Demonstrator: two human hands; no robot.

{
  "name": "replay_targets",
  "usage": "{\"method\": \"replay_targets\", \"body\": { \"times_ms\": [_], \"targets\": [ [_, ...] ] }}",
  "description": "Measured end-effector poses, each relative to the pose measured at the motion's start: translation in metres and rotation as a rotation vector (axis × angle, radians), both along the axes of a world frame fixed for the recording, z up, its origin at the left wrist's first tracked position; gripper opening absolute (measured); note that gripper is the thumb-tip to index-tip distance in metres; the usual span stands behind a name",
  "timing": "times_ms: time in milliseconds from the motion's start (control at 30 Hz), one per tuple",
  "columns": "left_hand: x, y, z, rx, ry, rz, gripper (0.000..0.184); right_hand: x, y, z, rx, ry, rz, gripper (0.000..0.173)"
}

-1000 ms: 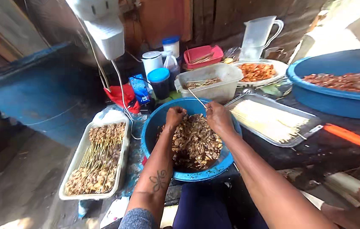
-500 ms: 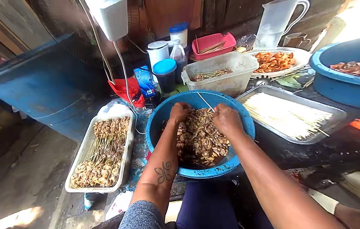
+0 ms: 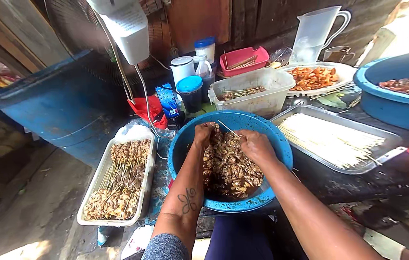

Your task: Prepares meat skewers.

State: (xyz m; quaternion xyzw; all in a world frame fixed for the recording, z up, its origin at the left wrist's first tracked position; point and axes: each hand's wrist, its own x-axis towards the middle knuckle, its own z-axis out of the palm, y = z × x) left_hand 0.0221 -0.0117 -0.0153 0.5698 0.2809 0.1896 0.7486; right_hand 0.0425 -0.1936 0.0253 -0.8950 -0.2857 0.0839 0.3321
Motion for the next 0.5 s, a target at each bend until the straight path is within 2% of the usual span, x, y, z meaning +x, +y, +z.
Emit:
{"method": "replay_targets", "body": {
  "times_ms": [100,267,367,500],
  "targets": [
    [-0.0003,0.0009,0.0057,-0.061,0.014,0.020,0.018,-0.0011,-0.0013,0.0016,-0.006,0.014,0.018,0.034],
    [0.0001,-0.0007,0.0059,0.047,0.005,0.002,0.017,-0.0002,0.0009,-0.0002,-0.045,0.032,0.021,0.034],
    [0.0018,-0.0020,0.0049,0.207,-0.016,-0.032,0.017,0.0013,0.0017,-0.0007,-0.071,0.044,0.013,0.034],
    [0.0010,-0.0052,0.0070,0.600,0.108,-0.017,0.016,0.0021,0.0037,-0.0006,-0.095,0.059,0.025,0.035]
  ]
}}
